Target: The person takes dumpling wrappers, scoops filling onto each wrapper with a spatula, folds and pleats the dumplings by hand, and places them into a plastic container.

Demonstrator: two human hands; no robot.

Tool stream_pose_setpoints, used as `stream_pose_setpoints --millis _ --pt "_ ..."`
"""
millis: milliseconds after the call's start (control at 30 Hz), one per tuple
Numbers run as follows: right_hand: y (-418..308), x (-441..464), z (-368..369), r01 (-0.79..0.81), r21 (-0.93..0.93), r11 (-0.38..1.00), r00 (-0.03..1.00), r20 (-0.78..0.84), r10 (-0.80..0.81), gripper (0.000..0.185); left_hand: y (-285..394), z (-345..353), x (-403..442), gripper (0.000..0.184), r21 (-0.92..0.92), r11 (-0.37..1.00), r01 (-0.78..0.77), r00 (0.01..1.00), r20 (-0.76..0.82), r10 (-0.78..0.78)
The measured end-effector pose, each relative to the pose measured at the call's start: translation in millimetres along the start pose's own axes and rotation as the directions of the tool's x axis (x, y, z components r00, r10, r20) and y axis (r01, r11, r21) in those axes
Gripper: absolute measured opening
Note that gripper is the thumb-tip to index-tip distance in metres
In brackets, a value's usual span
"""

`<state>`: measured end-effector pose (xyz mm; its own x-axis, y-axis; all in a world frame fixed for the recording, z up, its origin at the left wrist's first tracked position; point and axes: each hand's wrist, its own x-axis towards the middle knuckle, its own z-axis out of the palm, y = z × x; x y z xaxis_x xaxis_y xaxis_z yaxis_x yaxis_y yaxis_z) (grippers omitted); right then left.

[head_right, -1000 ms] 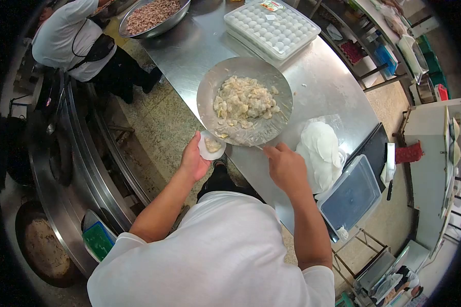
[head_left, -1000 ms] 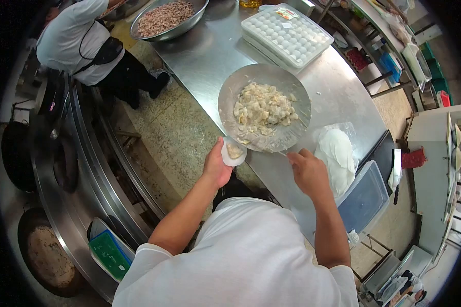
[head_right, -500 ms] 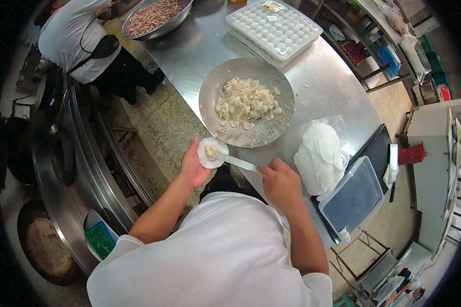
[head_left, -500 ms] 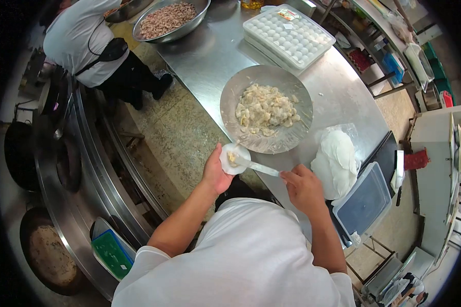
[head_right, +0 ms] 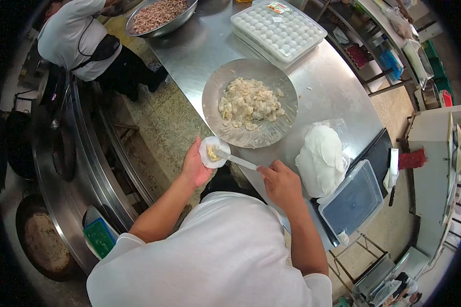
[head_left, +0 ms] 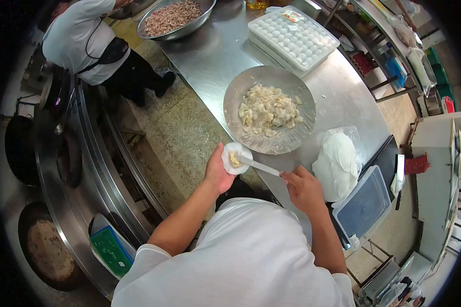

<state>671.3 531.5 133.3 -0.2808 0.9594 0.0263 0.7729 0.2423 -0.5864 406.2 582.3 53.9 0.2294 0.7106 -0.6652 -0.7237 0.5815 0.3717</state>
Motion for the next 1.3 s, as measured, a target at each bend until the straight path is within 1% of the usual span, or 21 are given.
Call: stream_pose_setpoints --millis 133,200,233,300,333,400,500,533,567,633,700,800,867,900,967,1033,1100,1133,1200,1267,1300 --pt "-10.7 -0.5 -17.8 -0.029 0.024 0.999 0.998 -0.061 0.031 0.023 -1.1 1.2 -18.5 0.062 0.065 0.998 -0.002 0.999 0.042 -0.001" --pt "-13.0 4.7 -21.3 0.078 -0.043 0.996 0.996 -0.032 -0.079 0.022 -0.4 4.9 -21.1 0.058 0.152 0.988 0.002 0.995 0.101 -0.018" --pt "-14.2 4.4 -25.1 0.078 -0.044 0.996 0.996 -0.037 -0.079 0.022 1.3 7.9 -22.1 0.058 0.156 0.988 0.001 0.994 0.105 -0.017" --pt "-15.5 6.5 -36.6 0.082 -0.092 0.992 0.995 -0.043 -0.087 0.021 8.6 15.5 -22.0 0.059 0.125 0.992 -0.017 0.981 0.192 -0.007" --pt "-16.3 6.8 -46.6 0.089 -0.09 0.992 0.995 -0.045 -0.093 0.021 11.8 20.1 -22.7 0.059 0.125 0.992 -0.024 0.981 0.192 -0.001" --pt "-18.9 5.0 -66.8 -0.042 -0.076 0.996 0.989 -0.142 0.031 0.019 17.0 29.2 -24.8 0.06 0.059 0.993 -0.1 0.984 0.151 0.09" --pt "-19.9 10.6 -76.3 -0.067 -0.115 0.991 0.981 -0.191 0.044 0.021 22.5 37.4 -26.1 0.06 0.075 0.99 -0.116 0.981 0.165 0.102" --pt "-20.5 13.0 -74.5 -0.015 -0.021 1.0 0.981 -0.193 0.01 0.023 22.9 39.8 -26.7 0.06 0.081 0.99 -0.114 0.98 0.17 0.099" --pt "-20.9 15.1 -72.0 -0.018 -0.021 1.0 0.98 -0.2 0.013 0.023 23.2 42.1 -26.9 0.06 0.111 0.988 -0.108 0.975 0.207 0.083" --pt "-19.9 18.1 -65.7 0.067 0.042 0.997 0.989 -0.133 -0.061 0.024 22.8 44.2 -26.1 0.061 0.143 0.985 -0.101 0.968 0.243 0.064" --pt "-14.4 16.4 -61.2 0.079 0.012 0.997 0.991 -0.112 -0.077 0.022 21.6 44.1 -24.9 0.062 0.154 0.984 -0.092 0.951 0.305 0.042" --pt "-9.4 12.3 -60.3 0.094 0.009 0.996 0.994 -0.061 -0.093 0.021 21.0 43.1 -27.2 0.064 0.18 0.981 -0.076 0.967 0.253 0.028" --pt "-12.1 10.4 -60.3 0.041 0.01 0.999 0.985 -0.168 -0.039 0.019 19.7 41.2 -27.7 0.064 0.185 0.981 -0.065 0.97 0.244 0.018" --pt "-11.4 10.8 -59.6 0.035 0.01 0.999 0.985 -0.168 -0.033 0.019 18.9 40.7 -27.8 0.064 0.192 0.98 -0.057 0.971 0.24 0.01" --pt "-8.9 14.3 -58.6 0.081 -0.016 0.997 0.991 -0.101 -0.082 0.018 18.2 40.0 -28.0 0.063 0.186 0.982 -0.037 0.969 0.246 -0.01" --pt "-6.4 12.3 -62.4 0.097 -0.021 0.995 0.987 -0.125 -0.099 0.018 19.9 42.7 -27.3 0.062 0.174 0.984 -0.026 0.968 0.252 -0.019" --pt "-4.7 13.1 -64.5 0.118 -0.022 0.993 0.983 -0.138 -0.12 0.017 21.4 45.3 -27.5 0.061 0.135 0.991 0.027 0.981 0.185 -0.052" --pt "-4.0 13.3 -65.4 0.163 -0.01 0.987 0.978 -0.13 -0.163 0.018 21.7 43.4 -26.7 0.061 0.131 0.991 0.028 0.982 0.182 -0.052" --pt "-3.6 14.6 -66.2 0.204 -0.003 0.979 0.971 -0.128 -0.203 0.019 24.4 42.2 -24.3 0.06 0.111 0.985 0.131 0.94 0.303 -0.159" --pt "-4.8 18.3 -64.7 0.191 -0.121 0.974 0.972 -0.115 -0.205 0.021 23.0 47.7 -27.3 0.061 0.121 0.987 0.109 0.948 0.286 -0.14" --pt "-5.0 19.3 -68.1 0.196 -0.123 0.973 0.971 -0.116 -0.21 0.021 23.5 50.5 -28.5 0.061 0.126 0.989 0.08 0.958 0.263 -0.111"
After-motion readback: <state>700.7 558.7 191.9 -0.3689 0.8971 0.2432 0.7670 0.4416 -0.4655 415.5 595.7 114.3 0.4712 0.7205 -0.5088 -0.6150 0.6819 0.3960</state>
